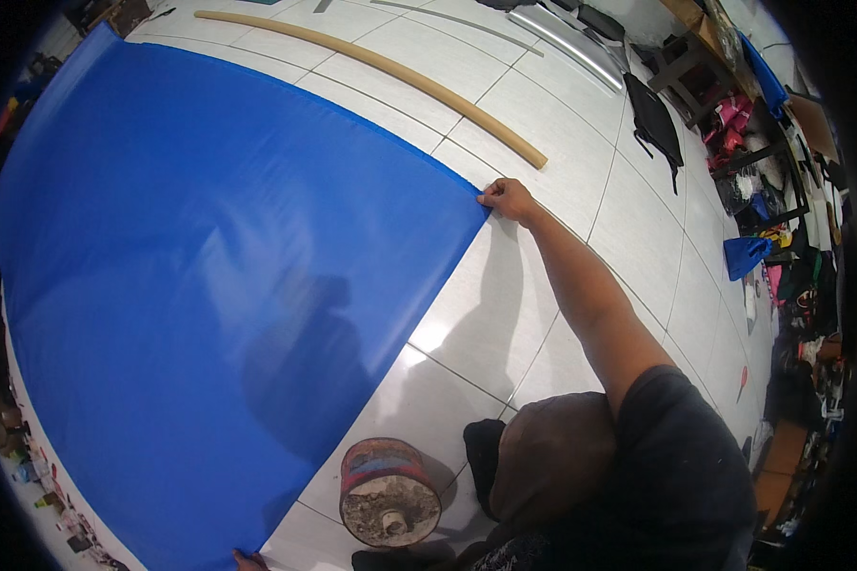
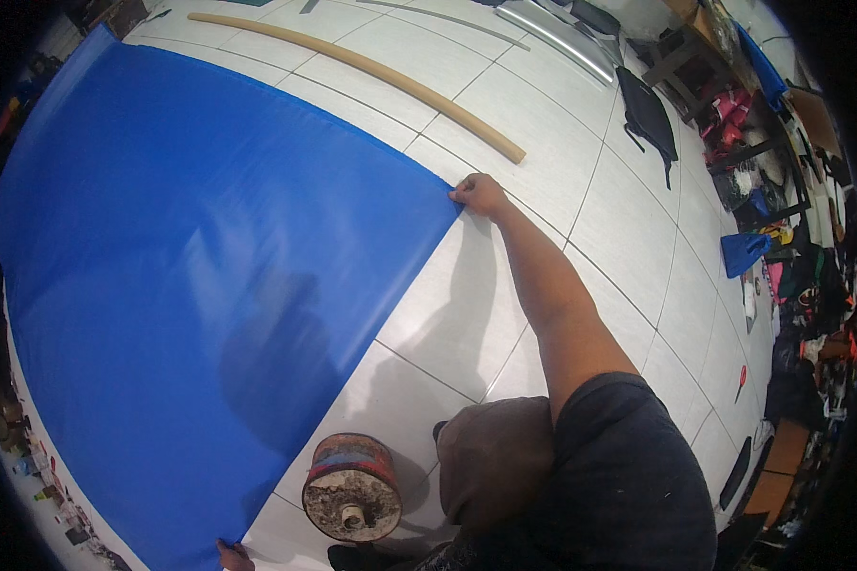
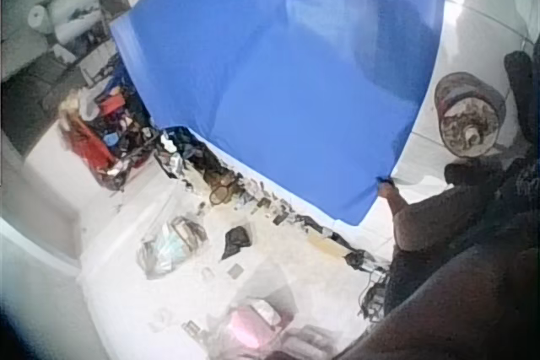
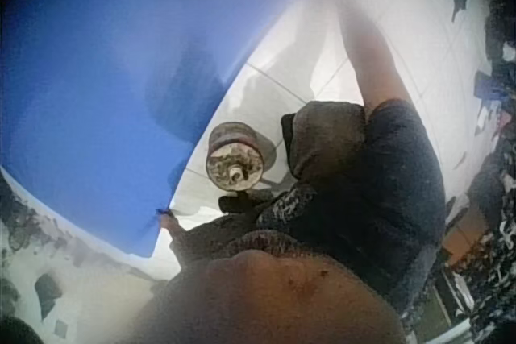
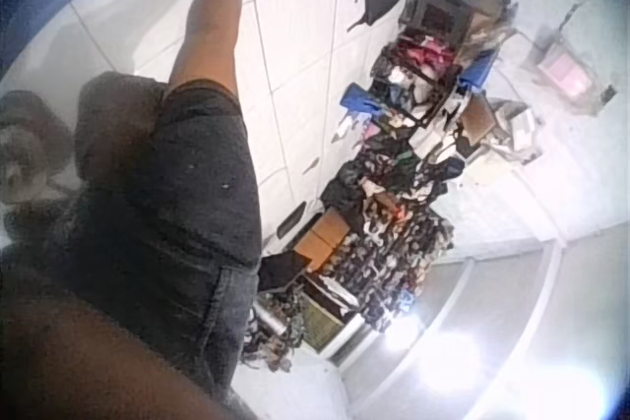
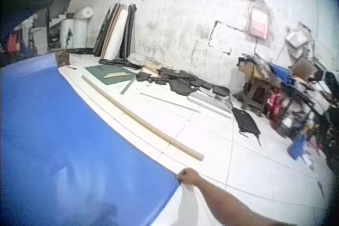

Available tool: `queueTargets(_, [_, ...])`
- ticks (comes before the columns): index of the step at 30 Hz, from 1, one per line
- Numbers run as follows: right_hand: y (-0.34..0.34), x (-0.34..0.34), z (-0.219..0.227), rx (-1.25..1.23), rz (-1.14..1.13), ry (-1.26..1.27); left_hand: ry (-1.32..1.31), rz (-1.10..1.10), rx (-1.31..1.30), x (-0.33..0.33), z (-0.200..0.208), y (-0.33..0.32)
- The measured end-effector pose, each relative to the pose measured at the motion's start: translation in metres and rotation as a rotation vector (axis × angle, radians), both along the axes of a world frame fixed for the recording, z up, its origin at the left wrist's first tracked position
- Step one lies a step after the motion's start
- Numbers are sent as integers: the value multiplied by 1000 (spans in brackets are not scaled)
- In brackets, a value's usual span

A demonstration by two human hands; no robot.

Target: The person lays out a large blue sheet of fabric on a tiled floor, uses a wooden stick to measure and align it, and then cuts the fabric into sections using a pair of scissors.

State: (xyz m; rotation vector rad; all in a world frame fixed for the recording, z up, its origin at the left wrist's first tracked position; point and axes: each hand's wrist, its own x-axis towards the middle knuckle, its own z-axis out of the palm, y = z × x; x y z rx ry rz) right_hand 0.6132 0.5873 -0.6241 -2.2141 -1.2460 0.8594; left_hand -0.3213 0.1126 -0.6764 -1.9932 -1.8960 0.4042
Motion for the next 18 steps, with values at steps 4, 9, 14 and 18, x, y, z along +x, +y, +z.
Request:
queueTargets(4, [-2, 4, -1, 13, 15, -5, -51, 45, 0, 5, -7, 9])
queueTargets(9, [1, -7, 3, -13, -1, -35, -85, 107, -2, -10, -4, 0])
queueTargets(14, [1, -4, 4, -11, -2, -22, -151, 163, -1, -7, -4, 10])
queueTargets(18, [-1, 0, 1, 3, -2, -10, -197, 206, 1, -9, 0, 16])
